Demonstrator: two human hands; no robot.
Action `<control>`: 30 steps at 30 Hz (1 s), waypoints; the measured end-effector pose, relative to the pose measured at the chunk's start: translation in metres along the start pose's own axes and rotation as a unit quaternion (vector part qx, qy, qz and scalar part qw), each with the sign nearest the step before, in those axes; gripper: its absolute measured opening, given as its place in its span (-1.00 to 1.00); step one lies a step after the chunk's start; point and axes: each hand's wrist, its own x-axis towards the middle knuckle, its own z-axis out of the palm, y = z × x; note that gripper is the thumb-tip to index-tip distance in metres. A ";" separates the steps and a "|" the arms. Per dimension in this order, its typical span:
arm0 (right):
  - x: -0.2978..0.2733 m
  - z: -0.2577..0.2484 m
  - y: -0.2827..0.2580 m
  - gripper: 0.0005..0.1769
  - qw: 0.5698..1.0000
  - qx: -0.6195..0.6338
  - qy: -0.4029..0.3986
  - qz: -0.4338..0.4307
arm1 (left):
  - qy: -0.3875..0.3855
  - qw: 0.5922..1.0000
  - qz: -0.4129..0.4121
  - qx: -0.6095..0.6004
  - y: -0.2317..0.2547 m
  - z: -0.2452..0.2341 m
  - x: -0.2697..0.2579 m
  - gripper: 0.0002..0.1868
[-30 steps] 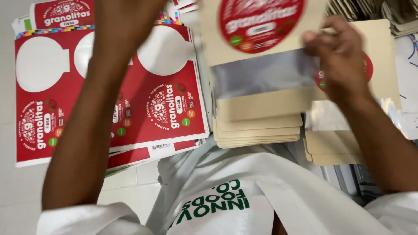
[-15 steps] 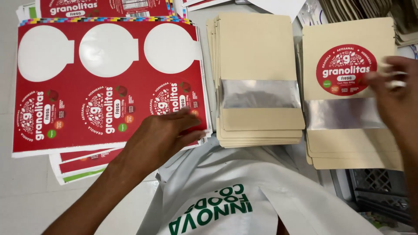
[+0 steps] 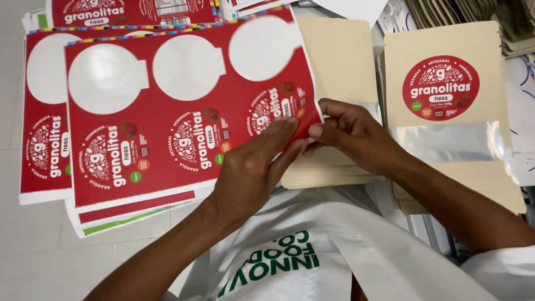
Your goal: The person repeatedly peels circular red stickers from a sheet and applies them to the front of small beige paper bags. The person handles the sticker sheets and bags by hand, placing each sticker on a bag and stacking the finished items.
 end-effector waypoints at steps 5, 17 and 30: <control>0.003 -0.003 0.001 -0.66 0.999 -0.013 -0.003 -0.038 | 0.010 0.996 -0.066 -0.054 0.011 -0.011 0.012 -0.80; -0.007 -0.032 -0.008 -0.56 0.972 -0.044 0.185 0.137 | 0.251 0.856 -0.369 -0.262 -0.032 -0.039 0.060 -0.59; 0.005 -0.055 0.015 -0.10 0.959 0.136 0.250 0.022 | -0.101 0.973 -0.190 -0.088 -0.010 -0.004 0.021 -0.39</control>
